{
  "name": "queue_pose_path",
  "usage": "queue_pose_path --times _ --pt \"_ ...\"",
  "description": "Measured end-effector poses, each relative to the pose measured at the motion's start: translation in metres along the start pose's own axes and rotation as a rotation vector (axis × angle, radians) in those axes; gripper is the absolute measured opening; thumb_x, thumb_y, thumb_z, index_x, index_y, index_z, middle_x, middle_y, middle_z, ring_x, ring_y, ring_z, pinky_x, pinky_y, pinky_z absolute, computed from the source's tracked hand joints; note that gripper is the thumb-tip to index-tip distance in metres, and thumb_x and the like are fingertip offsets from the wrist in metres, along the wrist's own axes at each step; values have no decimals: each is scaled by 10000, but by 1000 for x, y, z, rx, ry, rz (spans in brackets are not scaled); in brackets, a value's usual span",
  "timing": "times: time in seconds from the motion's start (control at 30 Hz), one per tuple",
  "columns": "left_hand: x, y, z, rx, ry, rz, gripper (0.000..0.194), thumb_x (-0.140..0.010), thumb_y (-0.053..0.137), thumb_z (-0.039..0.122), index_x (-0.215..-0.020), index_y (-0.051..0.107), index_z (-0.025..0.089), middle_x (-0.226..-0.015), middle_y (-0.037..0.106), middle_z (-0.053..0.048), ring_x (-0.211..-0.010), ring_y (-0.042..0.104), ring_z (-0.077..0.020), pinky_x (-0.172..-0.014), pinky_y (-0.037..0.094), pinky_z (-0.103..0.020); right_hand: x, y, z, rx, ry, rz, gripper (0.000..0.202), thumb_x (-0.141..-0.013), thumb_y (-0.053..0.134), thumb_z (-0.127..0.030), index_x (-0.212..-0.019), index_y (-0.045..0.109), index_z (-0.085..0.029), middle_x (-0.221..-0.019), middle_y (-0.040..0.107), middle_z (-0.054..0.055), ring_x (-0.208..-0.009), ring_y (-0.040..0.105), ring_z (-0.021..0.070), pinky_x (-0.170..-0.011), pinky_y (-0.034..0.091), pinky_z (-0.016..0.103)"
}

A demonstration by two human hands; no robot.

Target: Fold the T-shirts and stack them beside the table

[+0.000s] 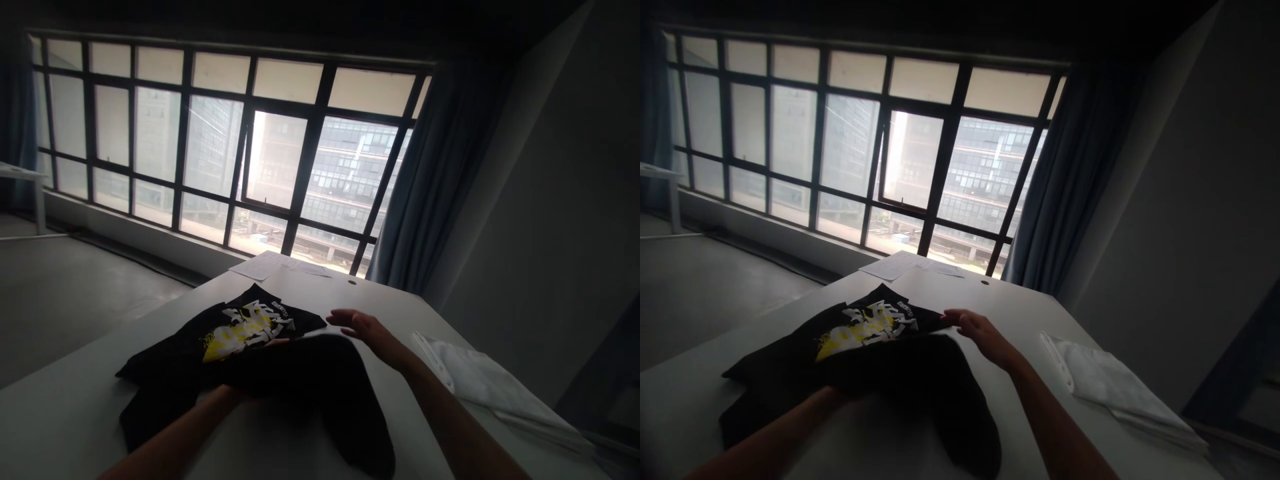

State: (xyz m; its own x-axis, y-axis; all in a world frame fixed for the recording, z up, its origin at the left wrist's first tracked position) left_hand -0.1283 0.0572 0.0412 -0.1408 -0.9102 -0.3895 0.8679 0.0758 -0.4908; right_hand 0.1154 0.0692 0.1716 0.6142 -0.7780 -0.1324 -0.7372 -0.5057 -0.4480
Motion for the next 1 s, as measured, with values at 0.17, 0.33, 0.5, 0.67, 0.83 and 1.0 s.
queue_pose_path --times 0.17,0.33,0.5,0.67,0.83,1.0 --pt "-16 -25 10 178 30 -14 403 -892 408 281 -1208 655 242 -1155 745 -54 -1104 673 -262 -979 513 -388 27 17 96 542 499 -197 1052 -512 897 -394 -1458 450 -286 -1425 524 114 -1256 531 324 -971 481 409" --pt "-10 -71 52 82 194 -4 438 -855 563 338 -1270 634 216 -1230 714 -89 -1117 664 -272 -1009 493 -404 21 16 112 820 434 -175 258 -696 729 -207 -955 734 -201 -964 728 53 -881 671 234 -732 486 307" --pt "24 -143 87 -7 310 386 360 -787 662 321 -1143 691 273 -1076 755 -19 -892 700 -228 -778 585 -367 -29 -59 42 947 302 276 165 -795 613 -200 -937 694 -181 -947 723 68 -872 649 209 -724 449 283" --pt "61 -206 76 -144 195 1050 399 -864 546 331 -1258 605 356 -1269 651 10 -1139 613 -291 -938 538 -475 -87 -84 -5 907 179 793 293 -930 471 -323 -1142 620 -188 -1035 704 102 -933 646 237 -739 450 306" --pt "52 -211 54 -449 -32 1109 462 -833 449 250 -1270 590 306 -1315 637 25 -1251 524 -369 -1072 412 -557 -132 -45 48 989 319 582 574 -873 586 -307 -1411 440 -168 -1369 541 183 -1190 560 304 -941 420 403" --pt "3 -133 40 -595 122 425 337 -843 476 354 -1032 730 237 -1115 746 -55 -1107 646 -298 -1052 446 -457 -92 -54 138 1054 525 372 605 -846 610 -353 -1402 472 -156 -1396 516 184 -1277 498 311 -1025 364 444"
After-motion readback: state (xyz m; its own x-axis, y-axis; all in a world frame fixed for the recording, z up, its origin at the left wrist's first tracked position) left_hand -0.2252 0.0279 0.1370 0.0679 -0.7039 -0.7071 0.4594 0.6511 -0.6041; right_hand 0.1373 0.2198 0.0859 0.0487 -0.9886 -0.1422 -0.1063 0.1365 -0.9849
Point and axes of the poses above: each hand's wrist, its own x-axis away from the middle knuckle, its own y-axis out of the palm, z = x × y, the point moved 6 cm from there along -x, towards the middle knuckle
